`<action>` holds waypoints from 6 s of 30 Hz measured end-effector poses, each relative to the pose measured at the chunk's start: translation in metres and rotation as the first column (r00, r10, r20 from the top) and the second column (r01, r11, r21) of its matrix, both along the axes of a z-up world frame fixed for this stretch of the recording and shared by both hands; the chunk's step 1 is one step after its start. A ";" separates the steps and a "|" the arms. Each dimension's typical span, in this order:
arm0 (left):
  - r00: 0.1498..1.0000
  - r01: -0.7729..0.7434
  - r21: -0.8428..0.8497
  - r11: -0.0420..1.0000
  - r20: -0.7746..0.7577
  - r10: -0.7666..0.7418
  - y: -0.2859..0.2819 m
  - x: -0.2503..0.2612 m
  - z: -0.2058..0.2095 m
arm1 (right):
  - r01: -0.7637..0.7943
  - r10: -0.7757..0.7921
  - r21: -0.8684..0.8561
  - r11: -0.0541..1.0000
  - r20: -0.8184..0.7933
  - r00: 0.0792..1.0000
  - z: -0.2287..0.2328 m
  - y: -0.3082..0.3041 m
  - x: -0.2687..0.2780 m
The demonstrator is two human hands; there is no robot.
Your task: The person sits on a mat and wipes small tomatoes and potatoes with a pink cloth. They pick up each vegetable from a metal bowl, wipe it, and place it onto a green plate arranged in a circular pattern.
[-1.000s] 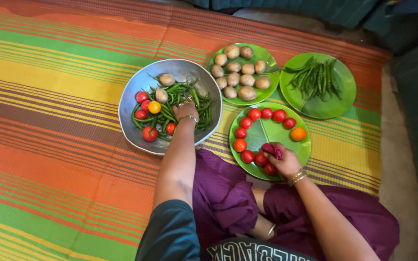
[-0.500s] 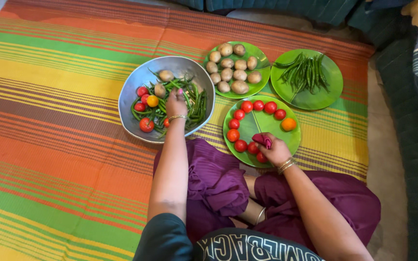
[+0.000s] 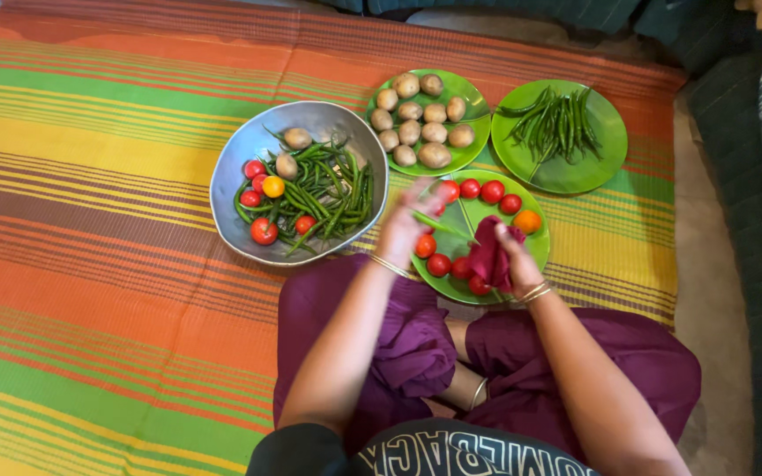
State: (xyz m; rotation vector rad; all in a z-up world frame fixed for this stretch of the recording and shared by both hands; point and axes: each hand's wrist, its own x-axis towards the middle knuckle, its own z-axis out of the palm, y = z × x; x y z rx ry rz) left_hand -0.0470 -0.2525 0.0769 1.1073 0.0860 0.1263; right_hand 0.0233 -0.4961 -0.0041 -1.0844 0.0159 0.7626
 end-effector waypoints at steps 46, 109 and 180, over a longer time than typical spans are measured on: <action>0.972 0.065 0.939 0.339 -0.136 0.190 0.013 0.026 0.012 | 0.100 0.175 -0.468 0.878 0.509 0.843 -0.004 0.009 -0.009; 0.995 -0.012 0.949 0.316 -0.021 0.100 -0.059 -0.002 -0.038 | 0.214 0.373 -0.622 0.753 0.672 0.639 0.028 0.017 -0.014; 0.953 0.231 0.088 0.969 -0.219 -0.207 -0.037 0.055 -0.131 | 0.488 -0.455 -0.111 0.866 0.231 0.860 0.009 -0.003 0.025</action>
